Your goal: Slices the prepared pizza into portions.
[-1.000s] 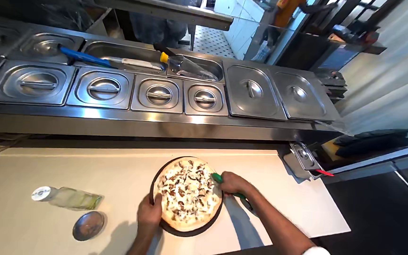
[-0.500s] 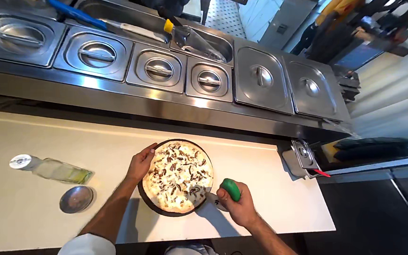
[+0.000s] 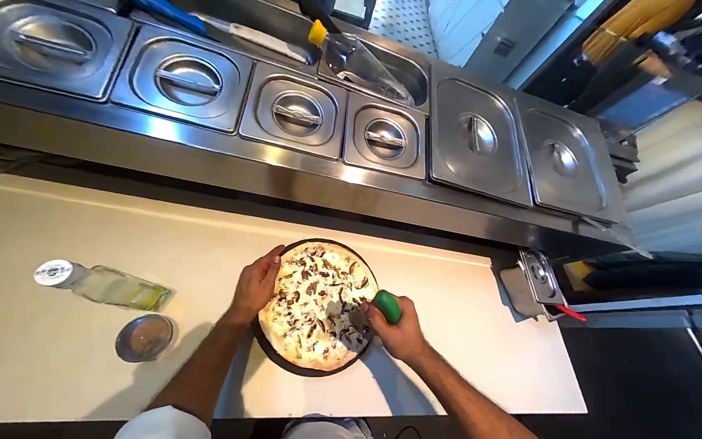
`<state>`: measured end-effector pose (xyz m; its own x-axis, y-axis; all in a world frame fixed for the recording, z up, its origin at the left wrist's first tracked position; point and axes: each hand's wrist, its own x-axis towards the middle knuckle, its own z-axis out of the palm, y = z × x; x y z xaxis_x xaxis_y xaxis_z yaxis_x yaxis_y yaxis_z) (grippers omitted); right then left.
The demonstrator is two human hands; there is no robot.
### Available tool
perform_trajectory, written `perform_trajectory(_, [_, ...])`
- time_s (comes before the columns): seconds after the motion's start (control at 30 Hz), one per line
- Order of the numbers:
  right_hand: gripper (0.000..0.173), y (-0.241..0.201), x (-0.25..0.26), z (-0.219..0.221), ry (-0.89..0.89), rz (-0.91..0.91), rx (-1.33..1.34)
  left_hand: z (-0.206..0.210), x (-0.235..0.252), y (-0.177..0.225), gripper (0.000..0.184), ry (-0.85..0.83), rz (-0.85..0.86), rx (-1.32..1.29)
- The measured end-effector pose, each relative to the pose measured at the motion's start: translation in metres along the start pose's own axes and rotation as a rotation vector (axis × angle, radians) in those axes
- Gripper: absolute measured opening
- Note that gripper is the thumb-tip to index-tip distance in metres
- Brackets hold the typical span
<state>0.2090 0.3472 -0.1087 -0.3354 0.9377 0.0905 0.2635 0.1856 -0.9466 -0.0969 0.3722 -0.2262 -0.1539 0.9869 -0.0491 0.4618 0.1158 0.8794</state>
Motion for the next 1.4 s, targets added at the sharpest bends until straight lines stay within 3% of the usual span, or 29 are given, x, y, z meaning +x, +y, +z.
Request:
perform_trajectory(0.17, [0.028,-0.001,0.013,0.012,0.006,-0.016,-0.026,0.001,0.002,-0.002,0.051,-0.008,0.019,0.031])
perform_trajectory(0.3, [0.025,-0.009,0.021,0.013,-0.043,0.091,-0.106,-0.001,0.003,-0.002,0.053,0.010,0.020,0.054])
perform_trajectory(0.4, [0.025,-0.010,0.039,0.030,-0.022,-0.010,-0.084,-0.001,0.003,-0.003,0.055,0.000,0.015,0.045])
perform_trajectory(0.6, [0.026,-0.008,0.021,0.013,-0.002,0.076,-0.076,-0.001,0.003,0.001,0.052,0.035,0.022,0.050])
perform_trajectory(0.83, [0.026,-0.004,0.027,0.022,-0.010,-0.061,-0.054,-0.001,0.003,-0.007,0.053,0.062,0.039,-0.007])
perform_trajectory(1.0, [0.024,-0.016,0.080,0.073,0.017,-0.131,-0.011,-0.001,0.001,-0.008,0.049,0.071,-0.030,-0.177])
perform_trajectory(1.17, [0.026,-0.021,0.085,0.075,-0.031,-0.107,-0.075,-0.003,0.010,-0.012,0.051,0.115,-0.018,-0.263])
perform_trajectory(1.33, [0.021,-0.026,0.154,0.142,0.006,-0.251,-0.011,-0.003,0.004,-0.008,0.046,0.158,-0.095,-0.342])
perform_trajectory(1.4, [0.021,-0.028,0.159,0.148,0.037,-0.238,0.024,-0.003,0.004,-0.010,0.047,0.176,-0.095,-0.388])
